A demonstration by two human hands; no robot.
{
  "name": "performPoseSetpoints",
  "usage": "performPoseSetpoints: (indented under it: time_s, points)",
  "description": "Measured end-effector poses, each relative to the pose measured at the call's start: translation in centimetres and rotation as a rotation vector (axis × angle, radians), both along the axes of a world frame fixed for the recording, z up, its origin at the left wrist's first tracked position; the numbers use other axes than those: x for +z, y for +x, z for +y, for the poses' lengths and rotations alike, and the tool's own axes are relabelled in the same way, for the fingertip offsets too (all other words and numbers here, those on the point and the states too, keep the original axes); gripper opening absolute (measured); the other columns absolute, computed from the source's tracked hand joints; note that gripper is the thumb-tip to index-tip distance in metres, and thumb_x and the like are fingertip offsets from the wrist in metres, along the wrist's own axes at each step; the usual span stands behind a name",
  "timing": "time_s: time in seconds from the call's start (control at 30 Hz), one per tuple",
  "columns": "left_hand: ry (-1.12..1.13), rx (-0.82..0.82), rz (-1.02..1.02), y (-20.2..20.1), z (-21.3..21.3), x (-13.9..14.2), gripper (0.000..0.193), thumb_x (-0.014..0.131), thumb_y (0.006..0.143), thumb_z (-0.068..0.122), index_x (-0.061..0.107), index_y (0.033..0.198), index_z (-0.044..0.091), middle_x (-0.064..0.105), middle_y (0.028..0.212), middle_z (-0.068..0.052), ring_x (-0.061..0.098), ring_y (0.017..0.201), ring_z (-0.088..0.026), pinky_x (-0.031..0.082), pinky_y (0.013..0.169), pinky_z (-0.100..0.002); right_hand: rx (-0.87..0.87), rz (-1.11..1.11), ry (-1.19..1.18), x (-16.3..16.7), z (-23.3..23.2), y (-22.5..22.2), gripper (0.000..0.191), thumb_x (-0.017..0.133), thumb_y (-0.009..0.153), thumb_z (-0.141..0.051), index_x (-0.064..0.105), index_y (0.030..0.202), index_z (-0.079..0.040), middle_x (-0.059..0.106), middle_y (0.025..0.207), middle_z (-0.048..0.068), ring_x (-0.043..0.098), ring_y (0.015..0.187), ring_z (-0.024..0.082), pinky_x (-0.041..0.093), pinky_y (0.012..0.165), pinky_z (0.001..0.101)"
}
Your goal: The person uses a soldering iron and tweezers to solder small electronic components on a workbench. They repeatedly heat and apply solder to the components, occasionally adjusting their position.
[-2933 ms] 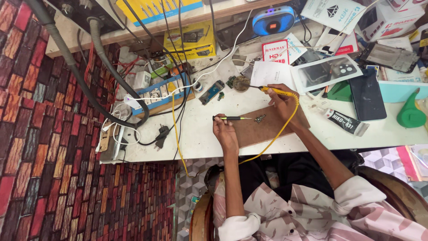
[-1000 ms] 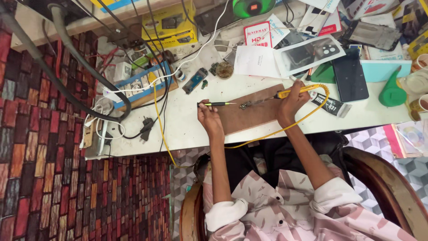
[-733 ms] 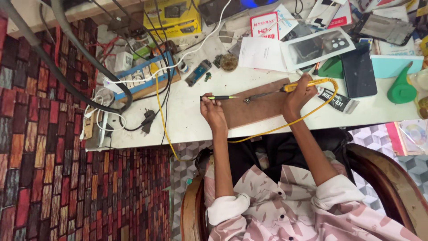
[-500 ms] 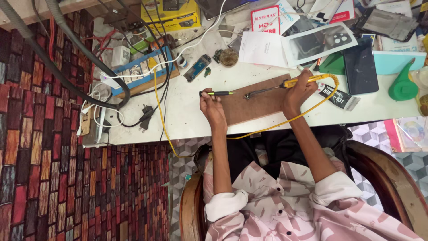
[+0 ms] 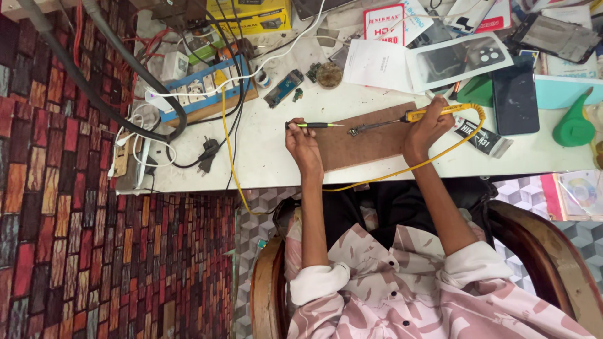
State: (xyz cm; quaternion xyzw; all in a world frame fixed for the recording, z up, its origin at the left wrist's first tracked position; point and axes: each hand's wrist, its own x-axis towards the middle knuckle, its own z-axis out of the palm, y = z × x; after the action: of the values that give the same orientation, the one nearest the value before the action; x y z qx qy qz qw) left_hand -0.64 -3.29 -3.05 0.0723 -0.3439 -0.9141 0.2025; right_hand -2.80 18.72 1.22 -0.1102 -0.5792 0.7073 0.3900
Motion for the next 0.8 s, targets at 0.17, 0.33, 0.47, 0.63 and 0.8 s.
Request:
performPoseSetpoints:
  time_s: [0.17,0.33,0.47,0.63,0.8]
  points:
    - [0.008,0.016,0.038,-0.2,0.2,0.1,0.03,0.053,0.11,0.033,0.058,0.11,0.003,0.046,0.087,0.0,0.043,0.08,-0.011,0.041,0.075,-0.028,0.035,0.005,-0.097,0.5,-0.1,-0.2,0.04,0.051,0.108,-0.019,0.036,0.073,-0.009,0.035,0.069,-0.004,0.034,0.065,0.008,0.03,0.059,0.0308]
    - [0.027,0.013,0.047,-0.5,0.3,0.1,0.031,0.053,0.11,0.032,0.058,0.11,0.002,0.046,0.086,0.0,0.043,0.079,-0.011,0.042,0.076,-0.028,0.026,0.024,-0.077,1.1,-0.2,-0.2,0.038,0.052,0.108,-0.019,0.037,0.074,-0.009,0.034,0.072,-0.004,0.034,0.067,0.008,0.03,0.061,0.0304]
    - [0.044,0.017,0.08,-0.7,0.5,0.4,0.031,0.052,0.111,0.032,0.059,0.11,0.002,0.046,0.087,0.0,0.043,0.08,-0.011,0.042,0.076,-0.028,0.02,0.043,-0.115,1.8,-0.3,-0.5,0.039,0.053,0.107,-0.018,0.039,0.072,-0.008,0.037,0.071,-0.003,0.035,0.067,0.008,0.032,0.061,0.0304]
    - [0.023,0.021,0.043,-0.4,0.7,0.8,0.031,0.052,0.111,0.032,0.059,0.11,0.002,0.047,0.091,-0.001,0.043,0.081,-0.011,0.042,0.077,-0.028,0.044,0.018,-0.172,2.8,-0.4,-0.6,0.037,0.054,0.104,-0.017,0.039,0.071,-0.008,0.038,0.069,-0.003,0.036,0.063,0.009,0.033,0.057,0.0299]
    - [0.044,0.029,0.075,-0.6,0.9,1.0,0.03,0.052,0.11,0.031,0.059,0.11,0.003,0.047,0.092,-0.001,0.043,0.082,-0.011,0.042,0.078,-0.028,0.051,0.019,-0.206,3.3,-0.6,-1.0,0.037,0.054,0.103,-0.017,0.04,0.07,-0.008,0.04,0.067,-0.002,0.037,0.061,0.009,0.033,0.055,0.0305]
